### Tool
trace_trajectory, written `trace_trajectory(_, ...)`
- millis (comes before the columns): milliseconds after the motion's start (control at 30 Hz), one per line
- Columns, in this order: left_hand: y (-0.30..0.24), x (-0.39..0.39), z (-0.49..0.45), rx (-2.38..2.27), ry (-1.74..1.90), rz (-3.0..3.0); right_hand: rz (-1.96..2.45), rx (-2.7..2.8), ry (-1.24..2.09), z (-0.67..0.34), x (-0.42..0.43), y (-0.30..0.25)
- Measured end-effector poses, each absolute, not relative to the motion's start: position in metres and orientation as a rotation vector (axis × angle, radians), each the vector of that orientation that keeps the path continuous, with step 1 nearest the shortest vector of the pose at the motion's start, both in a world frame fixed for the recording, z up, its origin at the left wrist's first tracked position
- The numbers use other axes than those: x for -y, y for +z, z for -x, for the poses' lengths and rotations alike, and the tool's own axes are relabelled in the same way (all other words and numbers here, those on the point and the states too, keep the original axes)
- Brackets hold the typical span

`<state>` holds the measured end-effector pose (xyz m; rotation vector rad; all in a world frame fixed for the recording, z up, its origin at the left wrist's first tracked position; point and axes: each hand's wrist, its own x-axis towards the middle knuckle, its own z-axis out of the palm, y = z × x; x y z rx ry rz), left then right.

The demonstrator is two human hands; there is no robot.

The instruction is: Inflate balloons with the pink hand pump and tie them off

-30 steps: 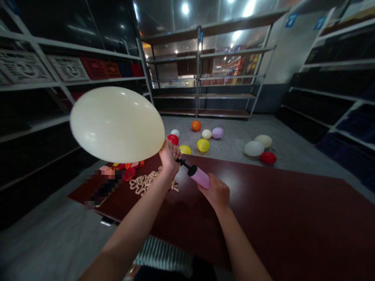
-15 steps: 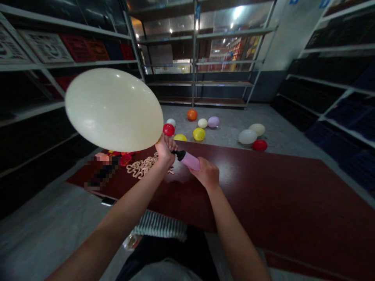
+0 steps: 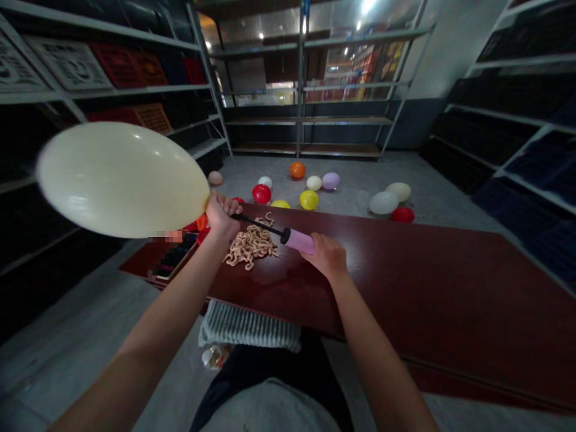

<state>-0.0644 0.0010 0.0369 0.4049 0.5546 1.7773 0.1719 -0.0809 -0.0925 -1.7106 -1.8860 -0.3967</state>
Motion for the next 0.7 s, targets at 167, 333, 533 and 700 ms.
trace_trajectory(167, 0.064, 0.0, 0.072, -0.458, 1.804, -0.542, 1.706, 1.823, -0.349, -0.168, 0.079, -0.093)
trace_trajectory(333, 0.085, 0.0, 0.041, -0.434, 1.814, -0.664, 1.745, 1.706, -0.307, -0.171, 0.076, -0.097)
trace_trajectory(533, 0.076, -0.011, -0.011, -0.442, 1.735, -0.717, 1.792, 1.627, -0.281, -0.176, 0.074, -0.097)
trace_trajectory(700, 0.038, -0.014, -0.053, -0.46, 1.652, -0.724, 1.816, 1.581, -0.279, -0.176, 0.071, -0.096)
